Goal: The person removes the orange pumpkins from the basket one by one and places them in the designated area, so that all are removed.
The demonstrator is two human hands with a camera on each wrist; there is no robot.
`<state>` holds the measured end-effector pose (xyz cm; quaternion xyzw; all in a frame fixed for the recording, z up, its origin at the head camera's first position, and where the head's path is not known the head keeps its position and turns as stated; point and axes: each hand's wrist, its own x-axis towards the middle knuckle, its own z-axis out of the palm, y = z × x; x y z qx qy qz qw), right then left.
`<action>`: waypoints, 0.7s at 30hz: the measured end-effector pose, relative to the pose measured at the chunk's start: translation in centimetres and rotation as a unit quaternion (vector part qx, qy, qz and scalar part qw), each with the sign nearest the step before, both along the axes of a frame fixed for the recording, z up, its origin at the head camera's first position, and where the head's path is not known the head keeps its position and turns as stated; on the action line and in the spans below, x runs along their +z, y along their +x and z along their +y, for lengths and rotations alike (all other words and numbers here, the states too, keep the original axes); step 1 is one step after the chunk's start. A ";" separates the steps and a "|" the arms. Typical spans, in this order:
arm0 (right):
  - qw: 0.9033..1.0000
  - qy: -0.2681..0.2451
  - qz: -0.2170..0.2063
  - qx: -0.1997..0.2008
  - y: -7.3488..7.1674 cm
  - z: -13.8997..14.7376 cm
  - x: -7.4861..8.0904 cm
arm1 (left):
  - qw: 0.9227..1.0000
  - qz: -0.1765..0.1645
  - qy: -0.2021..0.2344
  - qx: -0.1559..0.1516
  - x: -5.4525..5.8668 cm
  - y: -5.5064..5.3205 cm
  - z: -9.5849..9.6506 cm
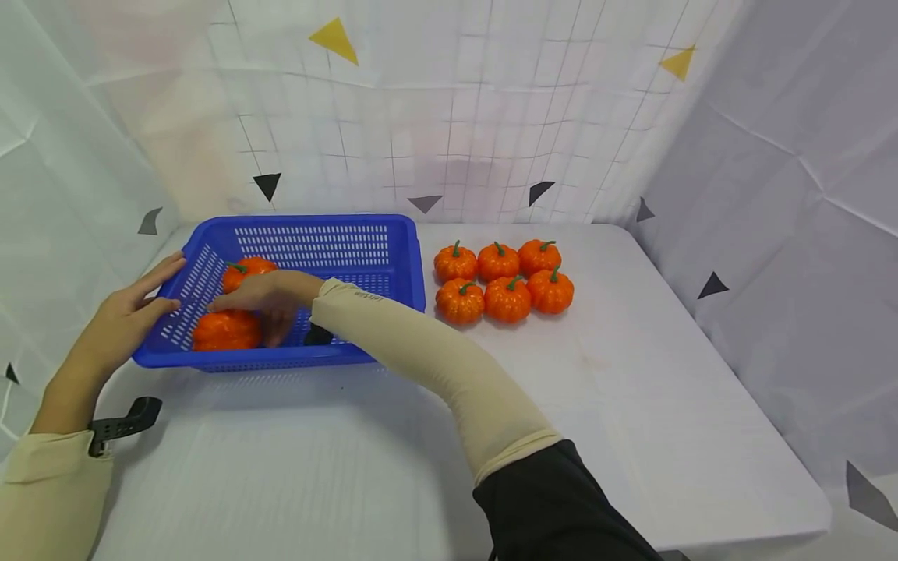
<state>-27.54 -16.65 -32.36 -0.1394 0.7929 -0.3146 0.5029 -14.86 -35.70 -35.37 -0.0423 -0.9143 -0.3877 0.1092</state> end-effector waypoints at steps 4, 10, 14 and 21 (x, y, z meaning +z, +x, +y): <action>0.999 -0.039 -0.003 0.020 -0.4 0.5 -0.2 | 1.000 0.001 -0.002 -0.001 0.0 -0.2 0.1; 0.994 -0.097 -0.006 0.044 -0.9 1.4 -0.1 | 1.000 -0.004 -0.003 0.001 -0.2 -0.4 0.0; 0.987 -0.149 -0.001 0.068 -1.3 2.1 0.0 | 1.000 -0.004 -0.006 0.000 -0.3 -0.4 -0.1; 0.971 -0.193 0.073 0.123 -1.7 3.7 0.6 | 1.000 -0.005 0.002 -0.005 -0.5 -0.4 -0.2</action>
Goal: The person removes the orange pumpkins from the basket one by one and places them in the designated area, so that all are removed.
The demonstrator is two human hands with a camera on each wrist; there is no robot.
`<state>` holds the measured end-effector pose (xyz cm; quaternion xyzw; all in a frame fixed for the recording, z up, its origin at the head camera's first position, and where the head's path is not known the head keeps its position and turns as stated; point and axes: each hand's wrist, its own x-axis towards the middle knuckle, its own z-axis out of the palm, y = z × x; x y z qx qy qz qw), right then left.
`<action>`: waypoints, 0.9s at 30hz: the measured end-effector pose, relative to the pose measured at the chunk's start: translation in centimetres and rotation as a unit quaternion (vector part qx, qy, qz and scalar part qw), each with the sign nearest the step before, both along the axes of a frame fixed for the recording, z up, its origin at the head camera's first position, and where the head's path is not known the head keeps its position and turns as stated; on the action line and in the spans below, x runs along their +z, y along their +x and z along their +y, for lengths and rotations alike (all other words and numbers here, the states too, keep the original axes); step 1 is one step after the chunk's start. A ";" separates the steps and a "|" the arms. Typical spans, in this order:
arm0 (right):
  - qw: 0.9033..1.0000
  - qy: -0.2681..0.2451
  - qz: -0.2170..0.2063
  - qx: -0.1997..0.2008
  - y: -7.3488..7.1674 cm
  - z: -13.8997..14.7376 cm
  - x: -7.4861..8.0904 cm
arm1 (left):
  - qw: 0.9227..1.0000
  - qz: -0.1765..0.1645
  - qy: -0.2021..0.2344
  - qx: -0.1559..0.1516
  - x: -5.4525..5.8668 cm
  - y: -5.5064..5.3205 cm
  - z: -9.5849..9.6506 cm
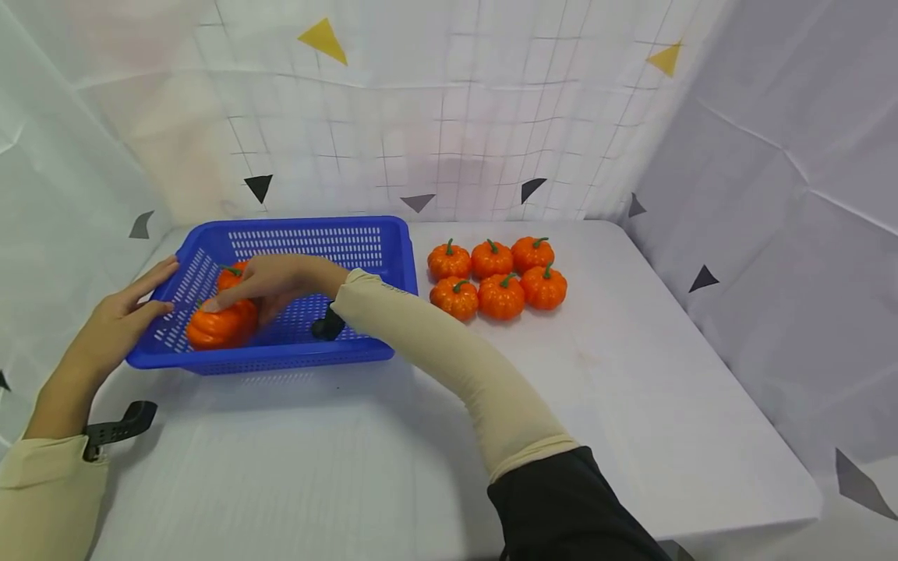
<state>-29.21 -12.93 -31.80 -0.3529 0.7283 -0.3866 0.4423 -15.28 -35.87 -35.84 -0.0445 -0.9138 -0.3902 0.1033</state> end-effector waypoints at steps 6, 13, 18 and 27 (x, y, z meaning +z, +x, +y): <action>0.997 -0.021 0.053 0.046 -0.3 1.2 0.5 | 1.000 0.000 0.011 0.001 0.0 0.2 0.0; 0.991 -0.045 0.107 0.066 0.0 2.9 0.9 | 1.000 0.003 0.014 -0.002 -0.2 0.2 -0.1; 0.989 -0.072 0.120 0.052 -0.2 4.4 1.1 | 1.000 0.005 0.016 -0.003 -0.2 0.2 0.0; 0.987 -0.141 0.065 0.041 -0.1 6.9 2.2 | 1.000 0.002 0.020 -0.001 0.0 0.2 0.1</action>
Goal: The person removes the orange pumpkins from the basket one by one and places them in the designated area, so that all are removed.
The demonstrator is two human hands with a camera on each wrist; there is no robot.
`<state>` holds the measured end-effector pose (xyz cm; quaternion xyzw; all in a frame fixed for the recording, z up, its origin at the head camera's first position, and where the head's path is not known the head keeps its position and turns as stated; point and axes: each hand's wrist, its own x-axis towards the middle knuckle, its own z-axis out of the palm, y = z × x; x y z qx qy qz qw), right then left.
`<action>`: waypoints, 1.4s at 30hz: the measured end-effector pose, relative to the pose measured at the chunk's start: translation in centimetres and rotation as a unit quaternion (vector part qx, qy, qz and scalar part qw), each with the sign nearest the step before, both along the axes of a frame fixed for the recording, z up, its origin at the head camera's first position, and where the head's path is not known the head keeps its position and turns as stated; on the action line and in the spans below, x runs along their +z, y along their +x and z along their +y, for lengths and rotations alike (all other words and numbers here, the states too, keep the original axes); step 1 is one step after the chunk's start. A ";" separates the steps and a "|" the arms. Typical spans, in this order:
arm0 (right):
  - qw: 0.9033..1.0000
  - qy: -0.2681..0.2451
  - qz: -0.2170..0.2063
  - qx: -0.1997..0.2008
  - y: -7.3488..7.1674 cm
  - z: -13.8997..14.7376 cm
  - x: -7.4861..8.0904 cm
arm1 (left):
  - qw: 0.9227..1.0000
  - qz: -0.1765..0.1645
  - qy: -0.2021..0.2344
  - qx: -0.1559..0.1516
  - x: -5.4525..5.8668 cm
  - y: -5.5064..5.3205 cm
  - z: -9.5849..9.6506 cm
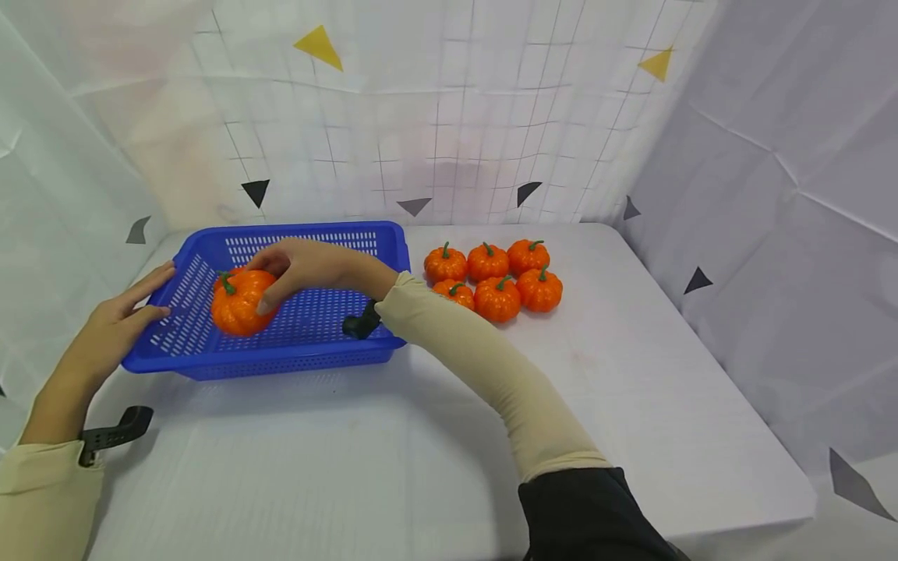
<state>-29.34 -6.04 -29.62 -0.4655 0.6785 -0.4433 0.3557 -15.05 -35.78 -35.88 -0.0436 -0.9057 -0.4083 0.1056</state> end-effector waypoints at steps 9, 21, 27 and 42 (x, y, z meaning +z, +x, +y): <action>0.998 -0.060 -0.018 -0.005 0.2 2.1 1.0 | 1.000 -0.001 -0.005 0.000 -0.5 -0.3 -0.2; 0.998 -0.062 0.031 -0.010 1.5 4.3 1.8 | 1.000 0.001 -0.005 -0.003 -0.3 -0.2 -0.1; 0.996 -0.075 0.031 -0.022 2.3 5.4 1.8 | 1.000 0.001 -0.002 -0.005 -0.5 -0.2 -0.2; 0.983 -0.124 0.043 -0.126 4.3 11.9 2.4 | 1.000 0.000 -0.011 -0.003 -0.3 -0.1 -0.1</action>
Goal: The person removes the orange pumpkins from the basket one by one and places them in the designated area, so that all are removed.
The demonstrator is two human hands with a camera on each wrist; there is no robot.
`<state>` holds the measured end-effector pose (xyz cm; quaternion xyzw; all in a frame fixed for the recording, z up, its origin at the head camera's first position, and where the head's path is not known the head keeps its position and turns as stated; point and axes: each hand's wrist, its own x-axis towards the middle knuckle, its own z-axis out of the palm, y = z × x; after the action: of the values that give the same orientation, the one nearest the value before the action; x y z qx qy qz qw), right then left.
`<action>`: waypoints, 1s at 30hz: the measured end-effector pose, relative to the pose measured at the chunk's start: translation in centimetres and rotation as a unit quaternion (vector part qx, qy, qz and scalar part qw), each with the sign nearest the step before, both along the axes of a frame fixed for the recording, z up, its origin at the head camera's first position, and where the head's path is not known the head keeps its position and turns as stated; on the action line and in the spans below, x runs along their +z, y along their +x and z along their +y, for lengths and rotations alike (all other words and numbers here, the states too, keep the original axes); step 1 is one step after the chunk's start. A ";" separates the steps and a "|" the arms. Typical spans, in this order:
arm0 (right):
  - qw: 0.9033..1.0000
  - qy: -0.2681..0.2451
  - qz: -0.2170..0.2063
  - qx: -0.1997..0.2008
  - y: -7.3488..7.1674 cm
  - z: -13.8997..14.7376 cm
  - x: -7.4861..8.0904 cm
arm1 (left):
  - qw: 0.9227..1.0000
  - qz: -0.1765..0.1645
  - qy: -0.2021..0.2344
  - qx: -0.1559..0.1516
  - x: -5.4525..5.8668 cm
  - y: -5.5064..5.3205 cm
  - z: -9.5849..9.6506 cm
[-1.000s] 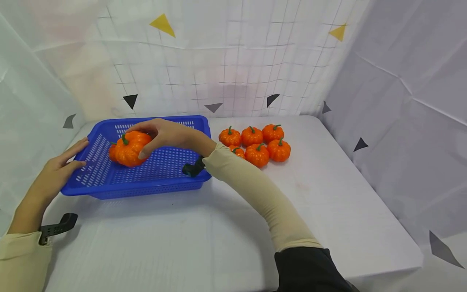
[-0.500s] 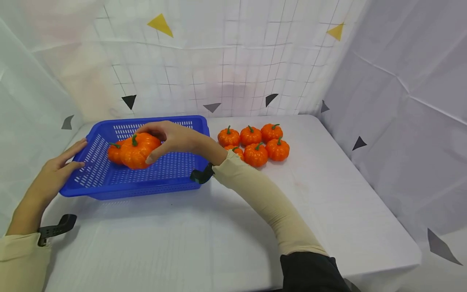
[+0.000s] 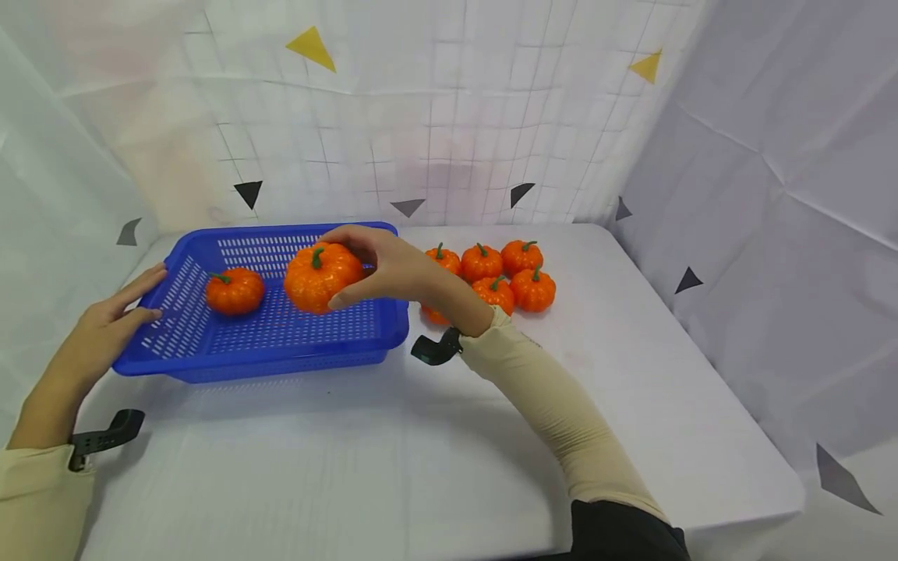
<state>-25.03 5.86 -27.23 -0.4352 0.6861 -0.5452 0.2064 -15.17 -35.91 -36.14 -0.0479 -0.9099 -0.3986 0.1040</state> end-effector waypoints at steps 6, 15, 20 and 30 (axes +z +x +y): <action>0.998 -0.002 0.001 -0.062 0.6 2.1 -0.3 | 1.000 -0.009 -0.007 0.007 0.2 0.0 0.0; 0.996 -0.042 0.021 -0.081 1.8 3.7 -1.5 | 1.000 -0.015 0.004 0.005 -0.1 0.0 -0.1; 0.992 -0.038 0.010 -0.123 2.6 5.7 -2.3 | 0.999 -0.025 0.011 -0.016 0.3 -0.1 -0.4; 0.986 -0.032 0.019 -0.163 3.0 8.8 -3.8 | 0.998 -0.055 -0.010 -0.018 1.0 -0.1 -1.0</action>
<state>-22.04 14.71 -30.98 -0.3344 0.7336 -0.5851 0.0874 -15.26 -36.86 -35.14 -0.0433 -0.9171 -0.3936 0.0466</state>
